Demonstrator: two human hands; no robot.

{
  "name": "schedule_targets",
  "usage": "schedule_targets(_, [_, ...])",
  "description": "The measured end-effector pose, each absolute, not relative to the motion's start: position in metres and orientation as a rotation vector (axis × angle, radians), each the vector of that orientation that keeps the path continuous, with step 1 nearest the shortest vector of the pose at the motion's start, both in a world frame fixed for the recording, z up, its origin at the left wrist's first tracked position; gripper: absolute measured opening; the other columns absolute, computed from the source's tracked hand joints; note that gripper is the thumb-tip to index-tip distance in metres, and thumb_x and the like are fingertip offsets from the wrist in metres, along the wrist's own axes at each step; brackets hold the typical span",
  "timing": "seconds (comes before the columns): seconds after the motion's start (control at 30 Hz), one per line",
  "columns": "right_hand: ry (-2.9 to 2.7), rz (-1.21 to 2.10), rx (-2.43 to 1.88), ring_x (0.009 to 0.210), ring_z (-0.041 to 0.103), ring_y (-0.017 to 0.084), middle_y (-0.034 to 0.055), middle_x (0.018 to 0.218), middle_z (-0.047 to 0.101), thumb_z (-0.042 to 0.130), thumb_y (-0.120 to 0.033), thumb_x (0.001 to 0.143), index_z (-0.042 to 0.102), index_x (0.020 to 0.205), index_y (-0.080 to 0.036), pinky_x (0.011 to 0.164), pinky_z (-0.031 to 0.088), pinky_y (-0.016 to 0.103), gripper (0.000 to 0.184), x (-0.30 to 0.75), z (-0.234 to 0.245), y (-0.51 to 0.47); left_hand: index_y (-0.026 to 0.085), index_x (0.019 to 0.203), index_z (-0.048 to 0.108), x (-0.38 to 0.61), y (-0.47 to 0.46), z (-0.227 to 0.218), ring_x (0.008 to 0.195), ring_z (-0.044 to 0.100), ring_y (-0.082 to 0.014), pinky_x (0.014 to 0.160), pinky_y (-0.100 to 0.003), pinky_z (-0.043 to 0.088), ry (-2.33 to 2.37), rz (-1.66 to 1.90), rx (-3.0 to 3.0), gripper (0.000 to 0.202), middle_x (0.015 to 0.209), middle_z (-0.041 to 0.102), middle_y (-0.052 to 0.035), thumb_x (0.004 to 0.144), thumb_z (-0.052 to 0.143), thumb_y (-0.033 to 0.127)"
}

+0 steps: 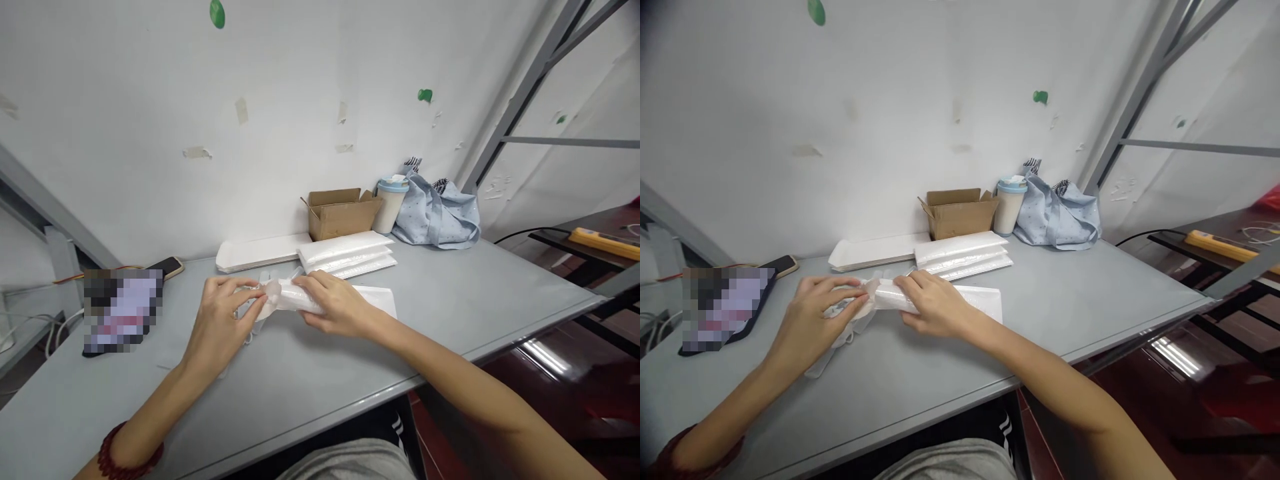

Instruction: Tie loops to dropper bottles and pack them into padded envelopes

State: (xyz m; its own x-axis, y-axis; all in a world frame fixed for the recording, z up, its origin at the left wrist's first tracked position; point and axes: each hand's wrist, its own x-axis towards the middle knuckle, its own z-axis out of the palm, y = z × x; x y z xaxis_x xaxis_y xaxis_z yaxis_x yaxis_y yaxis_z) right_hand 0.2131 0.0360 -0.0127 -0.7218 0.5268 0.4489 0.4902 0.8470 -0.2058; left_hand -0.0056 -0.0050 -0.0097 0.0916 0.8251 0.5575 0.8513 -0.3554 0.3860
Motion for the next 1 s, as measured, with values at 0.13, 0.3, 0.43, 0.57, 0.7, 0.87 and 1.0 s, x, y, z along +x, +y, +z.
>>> schedule_targets(0.13, [-2.535,0.085,-0.749,0.091,0.052,0.023,0.0122,0.104,0.057,0.056,-0.019,0.079,0.042,0.119,-0.016,0.075,0.046,0.038,0.042,0.213,-0.014,0.036,0.024,0.076,0.073,-0.006,-0.004,-0.009,0.113,0.042,-0.0329,0.087,-0.047,0.045,-1.889,-1.098,-2.341,0.027,0.112,0.063,-0.0077,0.080,0.054,0.044])
schedule_targets(0.3, [-2.553,0.072,-0.751,0.092,0.052,0.023,0.0120,0.103,0.057,0.057,-0.019,0.078,0.042,0.118,-0.016,0.075,0.046,0.037,0.043,0.211,-0.015,0.036,0.025,0.072,0.073,-0.009,-0.001,-0.014,0.124,0.034,-0.0348,0.095,-0.054,0.039,-1.986,-1.022,-2.471,0.027,0.122,0.059,-0.0075,0.077,0.056,0.044])
schedule_targets(0.43, [-2.590,0.101,-0.706,0.092,0.052,0.022,0.0108,0.103,0.056,0.058,-0.019,0.078,0.041,0.120,-0.016,0.077,0.046,0.037,0.046,0.211,-0.016,0.035,0.026,0.074,0.074,-0.011,0.001,-0.020,0.127,0.031,-0.0359,0.098,-0.056,0.035,-1.976,-0.988,-2.558,0.024,0.126,0.056,-0.0067,0.074,0.057,0.043])
schedule_targets(0.57, [-2.593,0.202,-0.646,0.090,0.052,0.021,0.0086,0.101,0.055,0.060,-0.020,0.077,0.041,0.121,-0.016,0.076,0.047,0.035,0.048,0.211,-0.016,0.033,0.029,0.080,0.073,-0.009,-0.003,-0.016,0.134,0.027,-0.0338,0.103,-0.054,0.032,-1.910,-0.871,-2.824,0.027,0.124,0.059,-0.0050,0.080,0.049,0.042])
schedule_targets(0.7, [-2.561,0.272,-0.606,0.093,0.052,0.021,0.0084,0.103,0.055,0.059,-0.023,0.078,0.041,0.123,-0.017,0.078,0.047,0.034,0.049,0.213,-0.014,0.033,0.030,0.084,0.072,-0.010,-0.008,-0.003,0.140,0.020,-0.0308,0.106,-0.052,0.028,-1.884,-0.819,-2.972,0.034,0.140,0.048,-0.0021,0.087,0.042,0.046])
schedule_targets(0.87, [-2.438,0.159,-0.754,0.097,0.052,0.024,0.0125,0.108,0.055,0.056,-0.022,0.080,0.042,0.122,-0.015,0.081,0.047,0.039,0.044,0.220,-0.007,0.042,0.027,0.080,0.073,-0.023,-0.002,0.003,0.138,0.020,-0.0349,0.106,-0.058,0.021,-1.838,-1.115,-2.376,0.032,0.141,0.045,-0.0049,0.083,0.050,0.049])
schedule_targets(1.0, [-2.327,0.118,-0.884,0.099,0.052,0.025,0.0130,0.109,0.055,0.056,-0.023,0.081,0.043,0.122,-0.015,0.083,0.046,0.041,0.044,0.225,-0.003,0.048,0.020,0.057,0.068,-0.022,0.005,-0.014,0.137,0.015,-0.0436,0.103,-0.064,0.020,-1.686,-0.870,-2.283,0.035,0.142,0.042,-0.0104,0.077,0.061,0.047])
